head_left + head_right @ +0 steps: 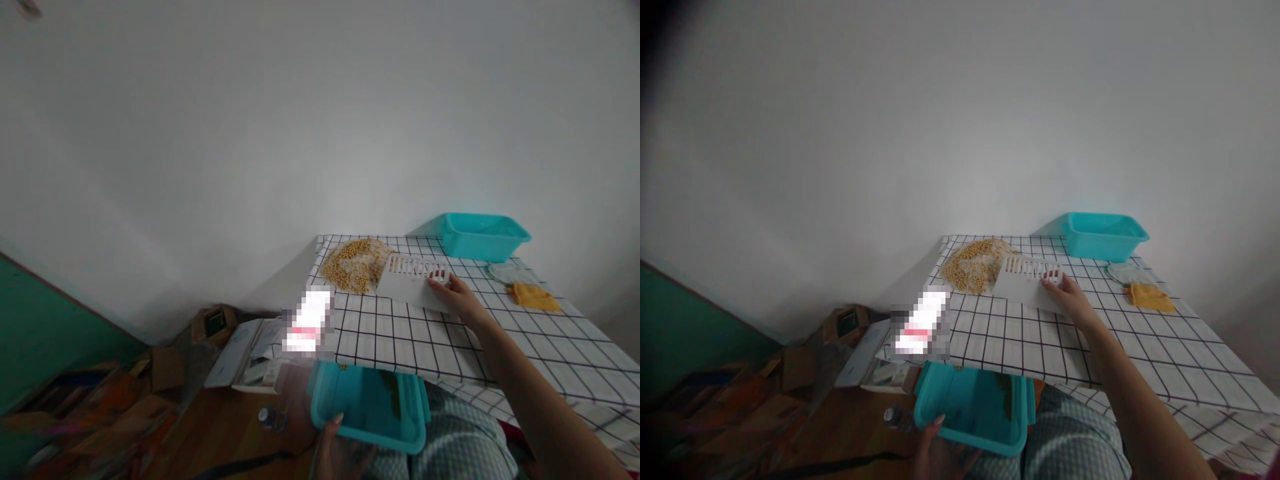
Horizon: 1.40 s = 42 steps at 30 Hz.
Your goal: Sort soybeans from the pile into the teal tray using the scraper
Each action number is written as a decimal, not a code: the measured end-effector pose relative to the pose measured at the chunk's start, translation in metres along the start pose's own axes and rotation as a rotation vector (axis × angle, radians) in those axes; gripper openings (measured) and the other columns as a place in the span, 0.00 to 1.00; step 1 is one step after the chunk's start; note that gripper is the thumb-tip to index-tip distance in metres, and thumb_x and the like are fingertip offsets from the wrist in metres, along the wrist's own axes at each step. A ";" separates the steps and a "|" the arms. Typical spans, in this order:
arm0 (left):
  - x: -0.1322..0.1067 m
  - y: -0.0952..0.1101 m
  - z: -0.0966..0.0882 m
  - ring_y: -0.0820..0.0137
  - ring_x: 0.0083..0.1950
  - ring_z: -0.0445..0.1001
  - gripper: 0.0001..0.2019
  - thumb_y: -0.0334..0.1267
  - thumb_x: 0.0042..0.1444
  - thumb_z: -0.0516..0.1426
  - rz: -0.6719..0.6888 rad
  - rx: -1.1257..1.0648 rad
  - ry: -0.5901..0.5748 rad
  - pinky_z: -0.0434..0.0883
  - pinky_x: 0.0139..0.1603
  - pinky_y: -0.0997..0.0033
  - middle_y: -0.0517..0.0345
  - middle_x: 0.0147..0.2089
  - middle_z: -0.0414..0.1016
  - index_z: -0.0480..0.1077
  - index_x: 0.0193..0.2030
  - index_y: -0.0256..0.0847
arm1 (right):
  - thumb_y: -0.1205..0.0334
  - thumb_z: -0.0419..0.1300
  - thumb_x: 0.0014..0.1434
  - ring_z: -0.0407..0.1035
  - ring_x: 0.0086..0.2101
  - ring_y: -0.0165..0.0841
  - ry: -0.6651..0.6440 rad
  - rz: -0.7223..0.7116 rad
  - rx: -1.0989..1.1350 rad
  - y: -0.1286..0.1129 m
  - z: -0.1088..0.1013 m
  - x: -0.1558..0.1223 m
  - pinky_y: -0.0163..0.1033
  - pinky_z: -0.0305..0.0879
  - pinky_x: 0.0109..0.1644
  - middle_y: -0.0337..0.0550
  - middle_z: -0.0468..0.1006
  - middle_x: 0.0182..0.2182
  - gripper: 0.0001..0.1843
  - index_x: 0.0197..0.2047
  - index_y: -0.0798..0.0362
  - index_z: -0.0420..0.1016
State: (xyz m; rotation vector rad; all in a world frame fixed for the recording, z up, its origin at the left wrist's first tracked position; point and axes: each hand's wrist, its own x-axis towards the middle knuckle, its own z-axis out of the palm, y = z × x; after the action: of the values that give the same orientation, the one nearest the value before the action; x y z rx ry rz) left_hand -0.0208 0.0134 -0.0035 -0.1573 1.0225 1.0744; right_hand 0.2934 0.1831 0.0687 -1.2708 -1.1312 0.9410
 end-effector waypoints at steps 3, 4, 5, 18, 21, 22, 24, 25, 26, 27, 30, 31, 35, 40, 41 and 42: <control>0.000 0.000 0.000 0.55 0.37 0.78 0.09 0.37 0.50 0.56 0.004 -0.002 0.004 0.74 0.31 0.57 0.54 0.33 0.80 0.62 0.40 0.46 | 0.47 0.64 0.49 0.74 0.38 0.42 0.031 -0.020 0.046 0.000 0.003 0.000 0.46 0.71 0.39 0.43 0.79 0.41 0.23 0.46 0.47 0.72; 0.000 0.000 -0.001 0.55 0.37 0.78 0.09 0.37 0.50 0.55 0.009 -0.008 0.001 0.74 0.31 0.56 0.54 0.33 0.80 0.62 0.39 0.46 | 0.47 0.63 0.49 0.74 0.38 0.42 0.035 -0.029 0.061 0.000 0.005 0.000 0.46 0.71 0.39 0.43 0.79 0.41 0.23 0.46 0.47 0.71; 0.000 0.000 -0.001 0.56 0.37 0.77 0.09 0.37 0.51 0.55 0.010 -0.011 -0.001 0.74 0.31 0.56 0.55 0.33 0.80 0.62 0.39 0.46 | 0.47 0.63 0.49 0.74 0.37 0.42 0.036 -0.034 0.072 0.000 0.007 -0.001 0.45 0.71 0.39 0.43 0.79 0.41 0.23 0.47 0.47 0.71; -0.010 0.001 0.008 0.55 0.38 0.77 0.12 0.37 0.49 0.57 0.006 0.000 0.011 0.74 0.32 0.58 0.52 0.35 0.80 0.63 0.42 0.43 | 0.49 0.62 0.51 0.74 0.38 0.41 -0.013 -0.009 0.088 -0.001 0.023 -0.006 0.46 0.71 0.41 0.44 0.78 0.42 0.22 0.48 0.48 0.70; -0.008 0.000 0.007 0.55 0.40 0.77 0.12 0.38 0.49 0.57 0.017 0.005 0.008 0.74 0.32 0.58 0.53 0.35 0.80 0.63 0.41 0.43 | 0.49 0.63 0.51 0.74 0.38 0.40 0.016 0.009 0.101 0.001 0.022 -0.004 0.45 0.71 0.40 0.44 0.78 0.42 0.21 0.47 0.47 0.71; -0.006 0.000 0.006 0.55 0.40 0.77 0.11 0.39 0.50 0.56 0.017 0.003 0.007 0.73 0.32 0.59 0.53 0.35 0.80 0.63 0.41 0.43 | 0.49 0.63 0.51 0.74 0.38 0.40 0.028 0.009 0.105 0.002 0.022 -0.004 0.44 0.71 0.40 0.44 0.78 0.43 0.21 0.47 0.47 0.71; -0.004 -0.001 0.004 0.54 0.41 0.77 0.10 0.40 0.51 0.55 0.013 0.002 0.008 0.73 0.32 0.59 0.54 0.35 0.80 0.63 0.40 0.44 | 0.49 0.63 0.51 0.74 0.38 0.40 0.042 0.003 0.098 0.002 0.022 -0.004 0.43 0.71 0.39 0.44 0.78 0.43 0.21 0.47 0.48 0.71; -0.003 -0.001 0.003 0.54 0.41 0.77 0.10 0.39 0.51 0.55 0.012 0.004 0.010 0.73 0.33 0.58 0.54 0.34 0.80 0.63 0.40 0.44 | 0.49 0.63 0.51 0.74 0.38 0.40 0.048 0.000 0.083 0.003 0.022 -0.004 0.43 0.71 0.39 0.45 0.78 0.43 0.21 0.47 0.48 0.71; -0.002 -0.001 0.002 0.54 0.40 0.77 0.09 0.39 0.51 0.55 0.012 0.007 0.013 0.73 0.33 0.57 0.55 0.34 0.80 0.63 0.40 0.44 | 0.48 0.62 0.51 0.74 0.37 0.40 0.054 0.002 0.062 0.002 0.022 -0.004 0.43 0.72 0.38 0.45 0.78 0.42 0.22 0.47 0.49 0.71; -0.002 -0.001 0.002 0.55 0.40 0.77 0.09 0.38 0.51 0.55 0.012 0.010 0.016 0.74 0.34 0.57 0.55 0.34 0.80 0.63 0.40 0.45 | 0.48 0.62 0.51 0.74 0.36 0.40 0.058 0.007 0.038 0.002 0.023 -0.004 0.42 0.72 0.37 0.46 0.79 0.41 0.22 0.47 0.49 0.71; -0.001 -0.001 0.001 0.54 0.40 0.77 0.11 0.38 0.51 0.55 0.008 0.020 0.013 0.74 0.34 0.56 0.52 0.35 0.80 0.62 0.42 0.44 | 0.47 0.62 0.50 0.74 0.35 0.41 0.040 0.018 -0.006 0.001 0.023 -0.005 0.42 0.72 0.35 0.46 0.79 0.39 0.23 0.47 0.50 0.71; 0.000 -0.001 0.001 0.53 0.42 0.77 0.12 0.39 0.51 0.55 0.005 0.022 0.010 0.74 0.35 0.56 0.52 0.36 0.80 0.62 0.43 0.44 | 0.47 0.62 0.50 0.74 0.35 0.41 0.032 0.018 -0.009 0.001 0.023 -0.005 0.42 0.72 0.35 0.46 0.79 0.38 0.23 0.47 0.50 0.71; 0.000 0.001 0.000 0.53 0.44 0.76 0.15 0.39 0.51 0.56 -0.020 0.027 0.006 0.74 0.36 0.57 0.52 0.36 0.80 0.62 0.46 0.44 | 0.48 0.62 0.51 0.74 0.36 0.40 0.023 0.004 -0.010 0.001 0.023 -0.005 0.42 0.73 0.37 0.45 0.79 0.39 0.22 0.47 0.49 0.72; 0.003 0.002 -0.002 0.51 0.43 0.76 0.12 0.40 0.51 0.55 -0.027 0.028 -0.014 0.74 0.34 0.57 0.50 0.37 0.80 0.63 0.43 0.43 | 0.48 0.62 0.52 0.75 0.35 0.40 0.001 0.015 -0.052 -0.001 0.024 -0.006 0.42 0.73 0.35 0.45 0.80 0.38 0.20 0.45 0.49 0.72; 0.003 0.002 -0.002 0.52 0.43 0.76 0.12 0.40 0.51 0.55 -0.027 0.027 -0.017 0.74 0.34 0.57 0.50 0.37 0.80 0.63 0.43 0.43 | 0.48 0.62 0.52 0.75 0.35 0.41 -0.006 0.015 -0.049 -0.001 0.024 -0.007 0.42 0.73 0.35 0.45 0.80 0.38 0.20 0.45 0.49 0.72; 0.002 0.001 -0.001 0.52 0.43 0.76 0.12 0.39 0.51 0.55 -0.024 0.025 -0.015 0.74 0.35 0.56 0.51 0.37 0.80 0.63 0.43 0.43 | 0.48 0.62 0.52 0.75 0.36 0.41 -0.016 0.011 -0.035 -0.001 0.025 -0.007 0.43 0.73 0.36 0.44 0.80 0.39 0.20 0.44 0.49 0.72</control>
State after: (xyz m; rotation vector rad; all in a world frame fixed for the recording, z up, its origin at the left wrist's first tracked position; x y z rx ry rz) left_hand -0.0226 0.0150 -0.0055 -0.1412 1.0180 1.0398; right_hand 0.2679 0.1820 0.0679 -1.3016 -1.1582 0.9446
